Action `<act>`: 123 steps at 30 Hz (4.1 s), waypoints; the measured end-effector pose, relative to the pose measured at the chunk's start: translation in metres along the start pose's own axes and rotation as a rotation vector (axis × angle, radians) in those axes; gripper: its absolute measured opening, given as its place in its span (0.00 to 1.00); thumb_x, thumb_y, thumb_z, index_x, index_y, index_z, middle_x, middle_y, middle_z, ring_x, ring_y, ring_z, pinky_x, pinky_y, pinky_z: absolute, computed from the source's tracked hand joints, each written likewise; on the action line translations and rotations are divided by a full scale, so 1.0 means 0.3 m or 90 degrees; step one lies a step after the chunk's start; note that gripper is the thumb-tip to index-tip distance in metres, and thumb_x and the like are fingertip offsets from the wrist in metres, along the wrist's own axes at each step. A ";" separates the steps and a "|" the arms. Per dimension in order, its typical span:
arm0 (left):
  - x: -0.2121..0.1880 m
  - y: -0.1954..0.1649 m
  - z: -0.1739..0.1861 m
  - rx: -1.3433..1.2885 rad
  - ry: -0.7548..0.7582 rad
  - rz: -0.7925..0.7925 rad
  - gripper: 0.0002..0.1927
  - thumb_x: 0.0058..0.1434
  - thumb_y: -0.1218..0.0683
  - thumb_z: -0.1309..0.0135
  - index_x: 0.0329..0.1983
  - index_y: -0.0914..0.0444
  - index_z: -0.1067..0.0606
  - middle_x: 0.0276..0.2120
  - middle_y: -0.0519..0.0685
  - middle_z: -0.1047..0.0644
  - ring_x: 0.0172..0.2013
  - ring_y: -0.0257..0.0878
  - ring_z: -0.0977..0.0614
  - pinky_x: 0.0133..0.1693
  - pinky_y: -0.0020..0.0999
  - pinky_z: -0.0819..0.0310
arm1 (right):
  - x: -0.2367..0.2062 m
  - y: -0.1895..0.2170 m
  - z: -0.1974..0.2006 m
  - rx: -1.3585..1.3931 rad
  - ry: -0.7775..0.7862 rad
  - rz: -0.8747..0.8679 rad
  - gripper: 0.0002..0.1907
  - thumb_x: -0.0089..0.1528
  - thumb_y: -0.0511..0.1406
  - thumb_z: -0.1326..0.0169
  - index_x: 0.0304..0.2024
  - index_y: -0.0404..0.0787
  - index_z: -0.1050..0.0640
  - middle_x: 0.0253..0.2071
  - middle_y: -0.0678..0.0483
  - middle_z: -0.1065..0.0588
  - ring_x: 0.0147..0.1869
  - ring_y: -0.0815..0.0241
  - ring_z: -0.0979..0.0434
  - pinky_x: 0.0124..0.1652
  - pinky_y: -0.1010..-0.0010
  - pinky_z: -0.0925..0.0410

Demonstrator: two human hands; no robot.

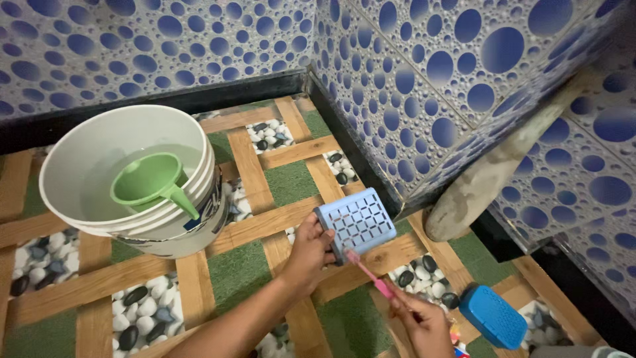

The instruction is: The person holds a light blue plastic organizer with a grid pattern and scrubs its surface with a pink toothbrush. The person repeatedly scrubs the same object, occasionally dipping the toothbrush into a nearby container.

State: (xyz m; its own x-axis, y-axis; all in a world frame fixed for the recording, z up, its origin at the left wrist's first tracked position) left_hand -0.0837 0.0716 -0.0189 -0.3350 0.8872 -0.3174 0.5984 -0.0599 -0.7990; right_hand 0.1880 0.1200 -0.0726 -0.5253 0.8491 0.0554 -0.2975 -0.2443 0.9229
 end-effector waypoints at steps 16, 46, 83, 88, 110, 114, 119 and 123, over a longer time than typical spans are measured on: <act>0.006 -0.016 -0.001 -0.061 -0.002 -0.009 0.18 0.69 0.63 0.61 0.62 0.62 0.36 0.52 0.51 0.21 0.45 0.42 0.15 0.41 0.40 0.17 | 0.016 0.088 0.053 -0.036 -0.148 0.074 0.15 0.67 0.37 0.44 0.56 0.45 0.19 0.36 0.53 0.19 0.36 0.69 0.26 0.34 0.76 0.34; 0.000 -0.013 -0.010 -0.004 0.005 -0.022 0.19 0.68 0.64 0.59 0.61 0.62 0.35 0.49 0.52 0.19 0.44 0.40 0.16 0.39 0.37 0.16 | 0.033 0.079 0.059 -0.045 -0.197 -0.135 0.18 0.62 0.39 0.42 0.55 0.52 0.18 0.27 0.54 0.18 0.25 0.70 0.30 0.26 0.75 0.36; 0.002 0.110 0.009 0.039 0.044 -0.032 0.22 0.66 0.65 0.55 0.63 0.61 0.34 0.46 0.46 0.19 0.42 0.35 0.16 0.34 0.31 0.16 | 0.044 0.062 -0.057 -0.019 -0.109 -0.135 0.20 0.62 0.35 0.43 0.57 0.46 0.18 0.26 0.62 0.23 0.24 0.74 0.34 0.22 0.78 0.40; 0.007 0.118 -0.004 0.044 0.040 -0.020 0.21 0.66 0.66 0.55 0.62 0.62 0.33 0.46 0.47 0.19 0.42 0.37 0.16 0.34 0.34 0.17 | 0.066 0.014 0.011 0.001 -0.194 -0.175 0.19 0.65 0.36 0.44 0.59 0.44 0.19 0.24 0.59 0.27 0.26 0.70 0.36 0.26 0.75 0.41; -0.023 0.010 -0.026 -0.005 0.129 0.056 0.19 0.68 0.59 0.63 0.62 0.62 0.35 0.50 0.55 0.20 0.46 0.45 0.15 0.47 0.39 0.16 | 0.023 -0.032 -0.062 0.133 -0.037 -0.208 0.19 0.62 0.30 0.43 0.57 0.36 0.18 0.24 0.60 0.30 0.28 0.69 0.37 0.28 0.76 0.43; -0.017 0.033 -0.030 0.036 0.097 0.018 0.17 0.75 0.54 0.64 0.62 0.66 0.34 0.47 0.56 0.22 0.40 0.42 0.19 0.41 0.40 0.20 | 0.056 -0.007 -0.060 0.084 -0.024 -0.166 0.20 0.63 0.32 0.44 0.58 0.39 0.18 0.24 0.61 0.31 0.28 0.70 0.37 0.28 0.77 0.40; -0.013 0.075 -0.020 -0.037 0.031 0.094 0.18 0.73 0.52 0.68 0.59 0.62 0.33 0.44 0.53 0.21 0.39 0.41 0.16 0.41 0.38 0.15 | 0.076 0.005 -0.077 0.048 -0.022 -0.187 0.19 0.63 0.34 0.43 0.57 0.42 0.18 0.27 0.61 0.27 0.30 0.71 0.35 0.30 0.77 0.39; -0.015 0.012 -0.004 -0.022 0.049 0.031 0.18 0.75 0.49 0.69 0.58 0.62 0.34 0.41 0.54 0.21 0.36 0.41 0.17 0.41 0.38 0.15 | 0.028 -0.044 -0.053 -0.020 -0.005 -0.251 0.20 0.62 0.33 0.41 0.58 0.44 0.17 0.23 0.55 0.25 0.27 0.67 0.34 0.30 0.75 0.38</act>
State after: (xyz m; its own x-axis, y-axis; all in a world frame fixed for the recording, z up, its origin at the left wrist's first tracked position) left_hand -0.0793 0.0679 -0.0196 -0.2485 0.9164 -0.3137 0.6380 -0.0888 -0.7649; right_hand 0.1749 0.1230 -0.0904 -0.3591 0.8844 -0.2982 -0.4998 0.0877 0.8617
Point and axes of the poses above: each hand's wrist, its own x-axis towards the middle knuckle, its own z-axis out of the back of the hand, y = z × x, the point moved 7 cm from there along x, towards the middle knuckle
